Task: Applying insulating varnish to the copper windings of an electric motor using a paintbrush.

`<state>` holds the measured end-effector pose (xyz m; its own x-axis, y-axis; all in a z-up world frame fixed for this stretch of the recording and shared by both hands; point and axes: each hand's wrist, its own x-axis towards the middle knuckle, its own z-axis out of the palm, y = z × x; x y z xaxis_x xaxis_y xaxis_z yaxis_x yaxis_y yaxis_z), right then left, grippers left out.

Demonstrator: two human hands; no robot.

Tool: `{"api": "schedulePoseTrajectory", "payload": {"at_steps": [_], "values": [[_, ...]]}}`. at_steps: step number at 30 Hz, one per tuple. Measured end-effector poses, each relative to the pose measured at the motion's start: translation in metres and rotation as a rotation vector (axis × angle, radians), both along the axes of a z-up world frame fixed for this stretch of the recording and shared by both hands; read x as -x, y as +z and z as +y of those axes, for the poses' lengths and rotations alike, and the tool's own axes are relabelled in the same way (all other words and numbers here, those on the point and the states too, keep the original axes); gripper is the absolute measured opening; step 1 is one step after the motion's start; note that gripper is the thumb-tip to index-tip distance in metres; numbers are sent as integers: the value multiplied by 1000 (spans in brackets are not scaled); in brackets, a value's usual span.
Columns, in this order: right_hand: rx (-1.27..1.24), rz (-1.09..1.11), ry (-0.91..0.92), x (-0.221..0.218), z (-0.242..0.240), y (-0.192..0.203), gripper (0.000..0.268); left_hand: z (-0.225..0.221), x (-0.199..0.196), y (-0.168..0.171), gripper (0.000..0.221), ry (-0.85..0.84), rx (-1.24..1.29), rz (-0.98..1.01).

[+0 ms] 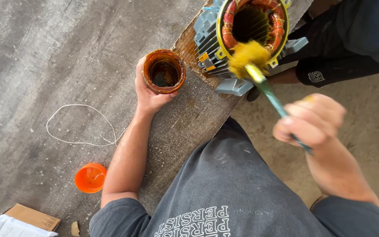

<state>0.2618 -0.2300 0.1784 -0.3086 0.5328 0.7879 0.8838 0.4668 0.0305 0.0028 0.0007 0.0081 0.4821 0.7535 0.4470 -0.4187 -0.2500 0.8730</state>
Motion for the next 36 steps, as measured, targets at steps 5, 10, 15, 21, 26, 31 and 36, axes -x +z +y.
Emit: {"api": "schedulePoseTrajectory", "payload": {"at_steps": [5,10,15,21,26,31,36], "values": [[-77,-4,63,10,61,-6,12,0,0,-3,92,1,13,5],[-5,23,-186,9,111,8,25,1,1,1,91,-2,2,12],[-44,113,-218,-10,100,1,21,1,1,-1,92,9,-2,18],[22,-42,9,-14,51,-3,8,1,1,-5,92,33,-13,43],[57,-119,-68,-25,84,5,10,-2,2,-8,95,-6,17,13],[155,-219,-536,-42,99,15,27,0,2,-6,95,10,7,16],[124,-44,-544,-69,59,12,26,1,2,-4,94,11,10,14]]}}
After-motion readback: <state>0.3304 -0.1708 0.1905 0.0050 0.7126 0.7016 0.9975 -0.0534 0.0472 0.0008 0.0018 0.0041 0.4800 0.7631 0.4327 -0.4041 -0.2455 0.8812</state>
